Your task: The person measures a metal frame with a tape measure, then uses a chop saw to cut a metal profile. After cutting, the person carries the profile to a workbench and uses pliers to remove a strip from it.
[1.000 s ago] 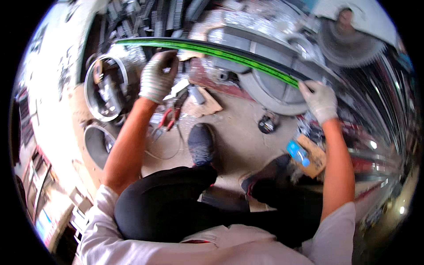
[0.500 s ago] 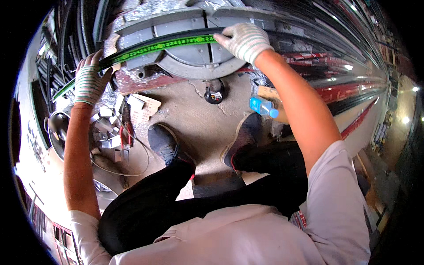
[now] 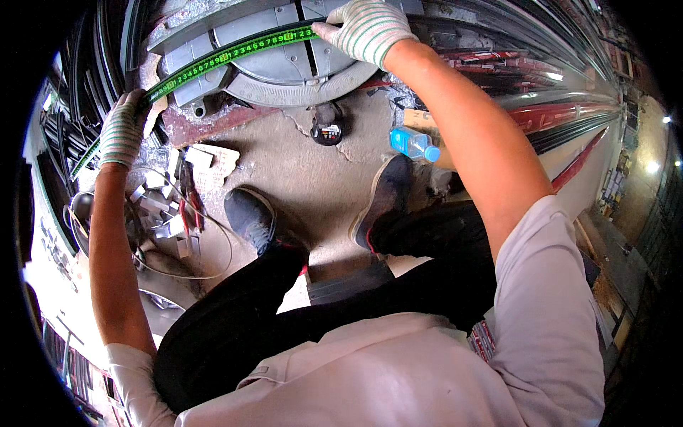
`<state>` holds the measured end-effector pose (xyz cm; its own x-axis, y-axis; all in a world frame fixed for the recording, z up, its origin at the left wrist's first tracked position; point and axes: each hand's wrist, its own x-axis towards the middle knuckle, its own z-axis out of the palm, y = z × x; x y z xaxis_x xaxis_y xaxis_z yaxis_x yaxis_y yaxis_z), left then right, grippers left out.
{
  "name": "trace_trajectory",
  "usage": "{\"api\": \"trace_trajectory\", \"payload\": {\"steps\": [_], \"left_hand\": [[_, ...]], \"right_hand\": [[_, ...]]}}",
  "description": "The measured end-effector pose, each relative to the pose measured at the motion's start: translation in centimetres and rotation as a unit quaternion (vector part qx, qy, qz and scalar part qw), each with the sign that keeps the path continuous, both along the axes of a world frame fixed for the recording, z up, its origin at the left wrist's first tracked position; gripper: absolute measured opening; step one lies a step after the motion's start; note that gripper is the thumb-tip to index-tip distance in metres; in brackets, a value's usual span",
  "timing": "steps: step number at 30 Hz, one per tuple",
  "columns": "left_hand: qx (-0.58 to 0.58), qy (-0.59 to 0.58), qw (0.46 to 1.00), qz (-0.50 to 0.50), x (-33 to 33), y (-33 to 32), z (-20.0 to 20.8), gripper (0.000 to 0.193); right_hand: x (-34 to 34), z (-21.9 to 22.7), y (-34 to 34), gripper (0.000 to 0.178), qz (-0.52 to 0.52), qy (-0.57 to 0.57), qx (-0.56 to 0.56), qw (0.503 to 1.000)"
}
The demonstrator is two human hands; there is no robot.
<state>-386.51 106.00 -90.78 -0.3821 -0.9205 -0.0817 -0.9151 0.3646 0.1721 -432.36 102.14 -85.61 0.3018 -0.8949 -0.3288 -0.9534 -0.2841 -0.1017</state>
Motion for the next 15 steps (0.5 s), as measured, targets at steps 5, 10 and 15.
{"api": "trace_trajectory", "payload": {"steps": [5,10,15], "left_hand": [[-0.005,0.004,1.000,0.002,-0.2,0.5,0.0,0.022],[-0.008,0.019,1.000,0.003,-0.4,1.4,-0.1,0.018],[0.005,0.032,0.999,0.000,-0.3,1.7,0.0,0.018]], "right_hand": [[0.1,0.0,0.1,0.051,-0.022,0.001,0.013,1.000],[-0.1,-0.5,0.2,0.052,-0.020,0.018,0.032,0.999],[0.2,-0.1,0.2,0.052,-0.026,0.021,0.048,0.998]]}}
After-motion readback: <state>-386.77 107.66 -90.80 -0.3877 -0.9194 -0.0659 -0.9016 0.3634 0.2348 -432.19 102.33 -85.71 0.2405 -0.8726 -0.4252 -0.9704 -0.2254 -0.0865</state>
